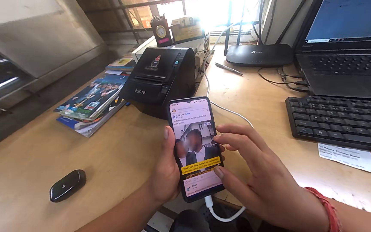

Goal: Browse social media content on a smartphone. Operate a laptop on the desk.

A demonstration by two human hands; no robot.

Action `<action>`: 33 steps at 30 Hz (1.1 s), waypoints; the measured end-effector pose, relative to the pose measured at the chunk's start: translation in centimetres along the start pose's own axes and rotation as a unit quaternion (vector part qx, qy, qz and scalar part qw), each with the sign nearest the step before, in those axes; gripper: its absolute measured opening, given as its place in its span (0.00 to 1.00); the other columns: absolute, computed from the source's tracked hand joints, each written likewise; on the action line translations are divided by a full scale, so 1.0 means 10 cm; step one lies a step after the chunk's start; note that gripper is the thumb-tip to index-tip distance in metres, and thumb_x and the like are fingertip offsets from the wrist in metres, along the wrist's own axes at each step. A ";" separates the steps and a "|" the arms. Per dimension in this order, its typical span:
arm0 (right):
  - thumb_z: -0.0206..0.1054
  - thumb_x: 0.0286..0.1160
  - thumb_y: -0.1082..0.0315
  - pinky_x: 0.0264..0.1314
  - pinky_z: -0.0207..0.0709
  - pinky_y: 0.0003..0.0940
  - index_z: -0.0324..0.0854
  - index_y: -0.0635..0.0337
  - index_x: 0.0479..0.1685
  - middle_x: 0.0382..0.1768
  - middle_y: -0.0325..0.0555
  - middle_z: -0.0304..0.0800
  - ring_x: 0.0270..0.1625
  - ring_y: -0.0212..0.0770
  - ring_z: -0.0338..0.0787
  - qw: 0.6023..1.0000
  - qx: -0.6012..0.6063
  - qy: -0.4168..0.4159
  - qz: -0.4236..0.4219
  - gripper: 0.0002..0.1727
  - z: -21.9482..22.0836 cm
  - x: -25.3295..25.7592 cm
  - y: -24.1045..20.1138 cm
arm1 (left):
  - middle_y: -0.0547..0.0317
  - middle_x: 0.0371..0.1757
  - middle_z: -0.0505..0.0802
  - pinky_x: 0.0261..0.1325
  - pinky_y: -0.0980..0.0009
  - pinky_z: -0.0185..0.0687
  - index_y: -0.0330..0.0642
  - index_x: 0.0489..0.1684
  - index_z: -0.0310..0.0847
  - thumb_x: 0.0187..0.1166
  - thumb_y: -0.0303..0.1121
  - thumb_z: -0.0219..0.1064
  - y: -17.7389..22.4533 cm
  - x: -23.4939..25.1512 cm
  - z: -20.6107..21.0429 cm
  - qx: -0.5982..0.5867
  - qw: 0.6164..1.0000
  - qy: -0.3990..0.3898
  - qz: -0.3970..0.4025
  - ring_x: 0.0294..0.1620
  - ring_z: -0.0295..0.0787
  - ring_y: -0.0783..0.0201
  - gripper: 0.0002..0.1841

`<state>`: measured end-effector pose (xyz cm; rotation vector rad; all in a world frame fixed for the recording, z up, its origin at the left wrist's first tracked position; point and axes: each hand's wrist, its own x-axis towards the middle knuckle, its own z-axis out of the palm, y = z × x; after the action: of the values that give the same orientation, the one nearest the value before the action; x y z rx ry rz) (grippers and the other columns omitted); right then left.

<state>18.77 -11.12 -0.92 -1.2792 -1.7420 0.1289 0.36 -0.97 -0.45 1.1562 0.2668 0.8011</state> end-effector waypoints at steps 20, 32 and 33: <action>0.67 0.77 0.57 0.56 0.88 0.26 0.79 0.51 0.72 0.74 0.40 0.75 0.65 0.29 0.85 1.000 0.004 0.002 0.001 0.24 0.01 0.00 0.00 | 0.59 0.61 0.91 0.66 0.60 0.87 0.58 0.74 0.77 0.82 0.69 0.45 0.01 0.00 0.00 -0.012 1.000 -0.008 -0.006 0.64 0.89 0.64 0.34; 0.67 0.77 0.57 0.54 0.87 0.25 0.78 0.51 0.72 0.75 0.40 0.75 0.63 0.28 0.85 1.000 -0.001 0.001 -0.002 0.24 0.00 0.00 0.01 | 0.59 0.61 0.91 0.66 0.60 0.87 0.58 0.75 0.76 0.83 0.69 0.43 0.00 0.00 0.00 -0.004 1.000 -0.012 -0.001 0.64 0.89 0.64 0.34; 0.67 0.77 0.57 0.54 0.87 0.25 0.78 0.51 0.72 0.75 0.40 0.75 0.63 0.28 0.85 1.000 -0.001 0.001 -0.002 0.24 0.00 0.00 0.00 | 0.59 0.61 0.91 0.66 0.60 0.87 0.58 0.74 0.76 0.83 0.69 0.43 0.00 0.00 0.00 -0.005 1.000 -0.013 -0.001 0.64 0.89 0.64 0.34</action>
<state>18.77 -11.12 -1.00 -1.2771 -1.7434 0.1230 0.34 -0.96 -0.42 1.1558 0.2411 0.7845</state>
